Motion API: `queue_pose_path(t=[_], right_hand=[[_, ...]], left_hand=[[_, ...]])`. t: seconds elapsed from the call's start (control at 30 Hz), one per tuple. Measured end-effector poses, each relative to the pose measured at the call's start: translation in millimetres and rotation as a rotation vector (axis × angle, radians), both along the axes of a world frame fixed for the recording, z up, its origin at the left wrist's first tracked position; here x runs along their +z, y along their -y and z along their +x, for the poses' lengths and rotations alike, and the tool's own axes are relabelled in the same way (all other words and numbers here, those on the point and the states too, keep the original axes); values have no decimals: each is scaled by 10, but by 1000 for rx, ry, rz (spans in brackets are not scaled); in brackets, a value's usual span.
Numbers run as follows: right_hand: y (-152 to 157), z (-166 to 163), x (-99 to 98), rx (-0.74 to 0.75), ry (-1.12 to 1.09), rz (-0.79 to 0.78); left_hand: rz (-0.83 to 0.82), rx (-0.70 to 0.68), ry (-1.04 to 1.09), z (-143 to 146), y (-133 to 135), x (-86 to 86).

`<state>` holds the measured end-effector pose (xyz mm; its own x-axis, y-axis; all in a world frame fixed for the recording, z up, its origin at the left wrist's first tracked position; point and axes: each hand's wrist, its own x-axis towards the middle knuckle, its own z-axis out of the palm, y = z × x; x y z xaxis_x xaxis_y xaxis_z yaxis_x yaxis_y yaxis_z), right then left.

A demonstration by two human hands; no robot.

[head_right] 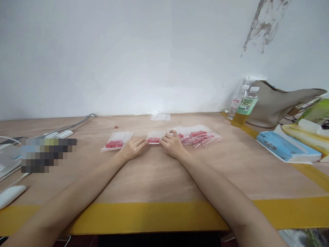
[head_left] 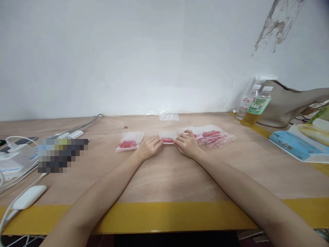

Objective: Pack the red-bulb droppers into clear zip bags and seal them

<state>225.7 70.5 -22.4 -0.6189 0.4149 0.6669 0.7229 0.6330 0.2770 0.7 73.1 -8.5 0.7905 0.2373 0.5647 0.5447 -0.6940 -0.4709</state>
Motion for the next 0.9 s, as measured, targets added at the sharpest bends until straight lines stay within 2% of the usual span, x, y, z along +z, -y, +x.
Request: queue_pose_path(t=[0.2,0.57,0.73,0.9], right_hand=[[-17,15,-20,-1,-36,9],[38,-350,15,84,-86,141],[30,-292,14,80,-53,163],[25,-80,11,21,-19,157]], left_hand=[[39,21,25,17,13,-7],[85,-1,15,111,92,-8],[82,6,26,92,86,-14],[77,20,40,48,85,-30]])
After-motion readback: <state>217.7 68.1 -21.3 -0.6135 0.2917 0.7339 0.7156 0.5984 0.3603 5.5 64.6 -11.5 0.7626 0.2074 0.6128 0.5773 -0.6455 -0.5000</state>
